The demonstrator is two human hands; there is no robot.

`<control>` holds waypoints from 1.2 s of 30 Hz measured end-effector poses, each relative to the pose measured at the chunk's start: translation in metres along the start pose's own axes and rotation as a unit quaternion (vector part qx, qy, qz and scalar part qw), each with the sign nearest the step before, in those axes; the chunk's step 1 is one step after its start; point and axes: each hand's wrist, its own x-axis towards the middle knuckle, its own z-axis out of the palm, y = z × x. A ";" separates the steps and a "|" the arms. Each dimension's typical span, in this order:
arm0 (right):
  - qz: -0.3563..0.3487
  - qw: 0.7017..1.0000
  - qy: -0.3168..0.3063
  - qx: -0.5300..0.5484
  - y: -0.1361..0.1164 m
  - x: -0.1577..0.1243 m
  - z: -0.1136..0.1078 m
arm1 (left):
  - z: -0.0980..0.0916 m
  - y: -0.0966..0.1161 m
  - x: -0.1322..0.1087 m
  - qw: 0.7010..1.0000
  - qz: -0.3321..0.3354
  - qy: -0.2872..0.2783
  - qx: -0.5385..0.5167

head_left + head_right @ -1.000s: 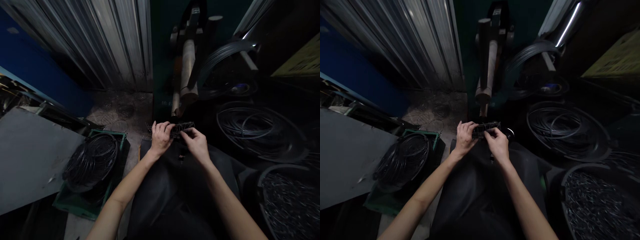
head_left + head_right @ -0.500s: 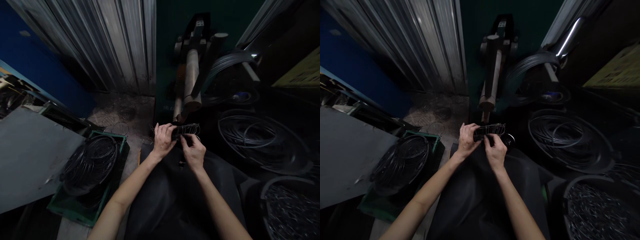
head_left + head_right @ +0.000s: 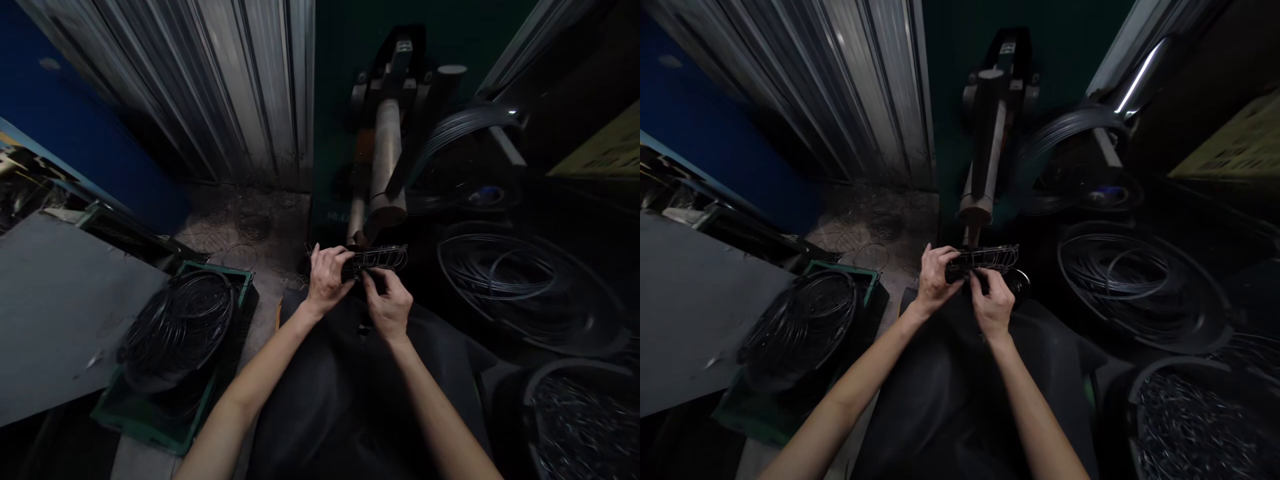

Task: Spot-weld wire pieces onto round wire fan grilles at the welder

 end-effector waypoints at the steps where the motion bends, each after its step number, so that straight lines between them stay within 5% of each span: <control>1: 0.000 1.000 0.000 0.001 0.000 0.001 0.000 | 0.000 -0.001 0.000 1.000 -0.001 -0.001 -0.001; 36: 0.018 1.000 -0.016 -0.003 0.008 0.003 0.007 | 0.008 -0.012 0.007 0.999 0.013 -0.019 0.023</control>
